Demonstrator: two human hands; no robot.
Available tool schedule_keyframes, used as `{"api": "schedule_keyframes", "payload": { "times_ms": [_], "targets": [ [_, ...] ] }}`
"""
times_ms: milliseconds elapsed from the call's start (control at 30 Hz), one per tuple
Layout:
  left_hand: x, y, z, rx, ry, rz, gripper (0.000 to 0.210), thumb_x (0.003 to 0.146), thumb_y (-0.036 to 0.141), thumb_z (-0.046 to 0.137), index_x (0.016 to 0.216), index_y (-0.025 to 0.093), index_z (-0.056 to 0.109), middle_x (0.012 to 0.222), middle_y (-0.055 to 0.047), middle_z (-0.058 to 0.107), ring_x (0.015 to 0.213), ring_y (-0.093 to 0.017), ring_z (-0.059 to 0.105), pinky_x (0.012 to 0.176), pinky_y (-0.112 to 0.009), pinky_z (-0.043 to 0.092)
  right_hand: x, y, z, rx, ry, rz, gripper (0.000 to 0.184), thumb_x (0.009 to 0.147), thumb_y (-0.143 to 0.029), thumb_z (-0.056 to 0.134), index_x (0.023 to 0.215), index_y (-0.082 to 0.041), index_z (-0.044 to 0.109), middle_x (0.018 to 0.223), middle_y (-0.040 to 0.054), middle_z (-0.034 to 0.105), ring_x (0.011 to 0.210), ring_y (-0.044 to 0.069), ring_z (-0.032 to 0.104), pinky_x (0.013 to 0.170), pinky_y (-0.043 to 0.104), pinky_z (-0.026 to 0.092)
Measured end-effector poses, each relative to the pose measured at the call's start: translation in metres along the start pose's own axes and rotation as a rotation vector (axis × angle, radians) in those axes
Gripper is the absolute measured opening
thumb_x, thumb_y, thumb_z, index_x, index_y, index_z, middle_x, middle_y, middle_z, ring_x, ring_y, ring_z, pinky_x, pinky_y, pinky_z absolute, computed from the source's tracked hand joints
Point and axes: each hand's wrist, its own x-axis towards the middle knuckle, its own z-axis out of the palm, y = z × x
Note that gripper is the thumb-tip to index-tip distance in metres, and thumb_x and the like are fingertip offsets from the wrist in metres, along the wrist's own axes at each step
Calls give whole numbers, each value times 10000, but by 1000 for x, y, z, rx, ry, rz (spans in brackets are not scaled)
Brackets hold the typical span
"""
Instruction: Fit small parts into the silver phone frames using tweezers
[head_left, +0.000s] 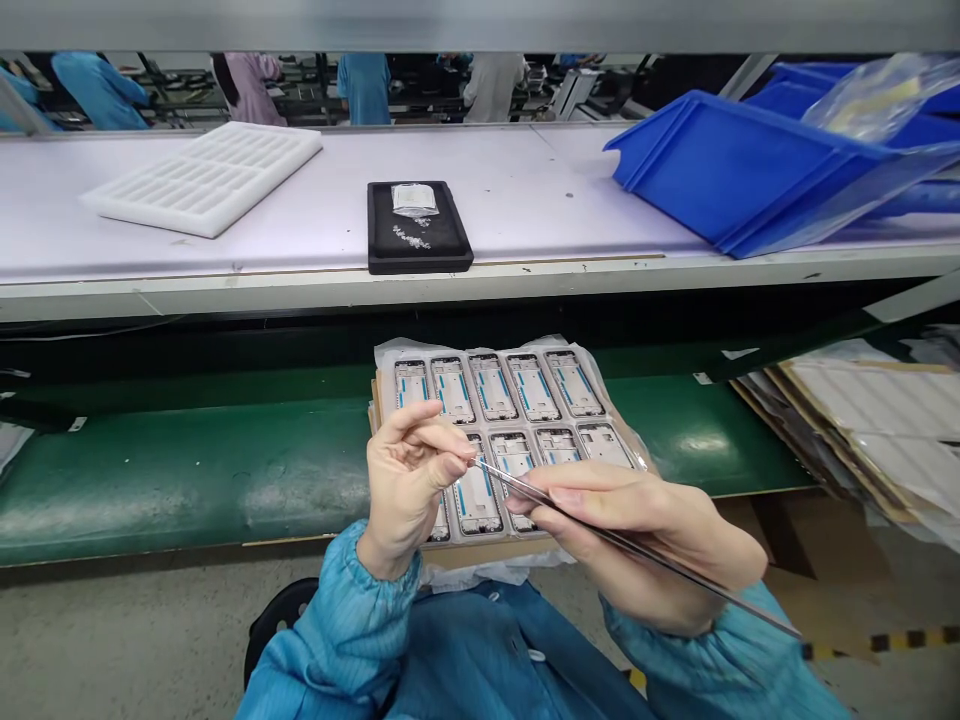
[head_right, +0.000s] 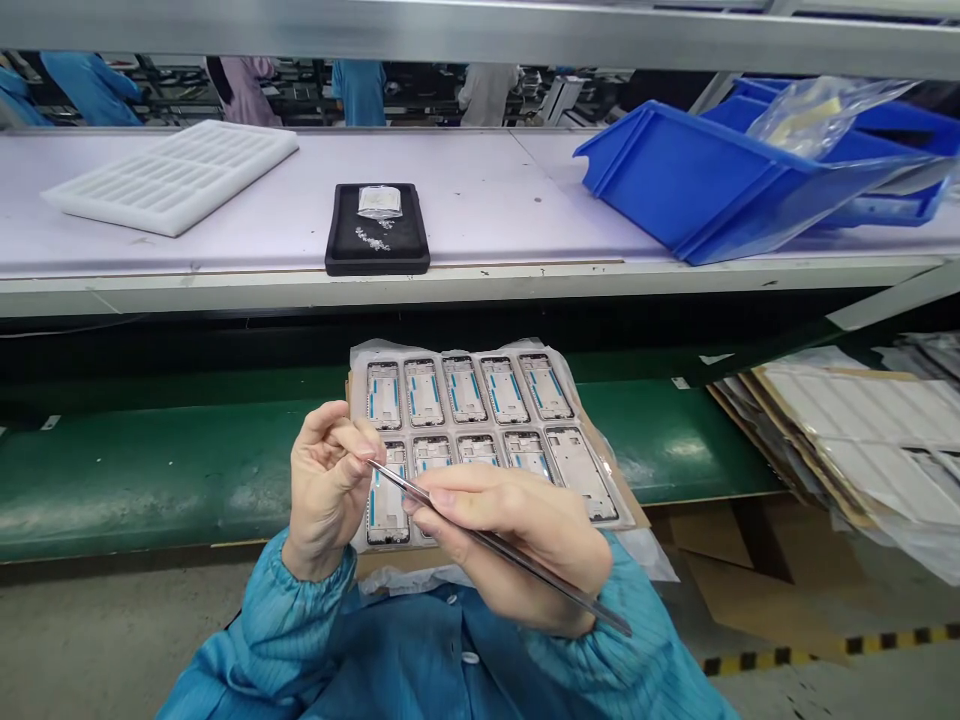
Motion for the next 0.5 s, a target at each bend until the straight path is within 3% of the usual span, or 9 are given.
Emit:
{"api": "schedule_keyframes", "payload": {
  "times_ms": [100, 300, 500],
  "targets": [
    [-1, -3, 4, -2, 9, -42, 423, 671, 350, 947, 1037, 294, 744, 616, 52, 669, 634, -128, 649, 644, -239, 561, -1, 3, -8, -14, 3, -2, 193, 857, -145, 776, 929, -322, 797, 865, 10, 809, 700, 210, 785, 598, 272, 674],
    [-4, -16, 20, -142, -52, -201, 431, 711, 264, 921, 1065, 236, 675, 661, 53, 654, 583, -97, 635, 536, -171, 541, -5, 12, -34, 81, 60, -50, 339, 816, -29, 779, 1025, -296, 774, 905, 23, 812, 725, 214, 786, 648, 285, 684],
    [-15, -41, 45, -150, 21, -287, 388, 721, 207, 907, 985, 214, 622, 701, 65, 625, 609, -66, 646, 551, -116, 543, -31, 44, -93, 182, 110, -31, 362, 755, 34, 795, 990, -241, 785, 899, 39, 812, 718, 228, 788, 627, 304, 696]
  ]
}}
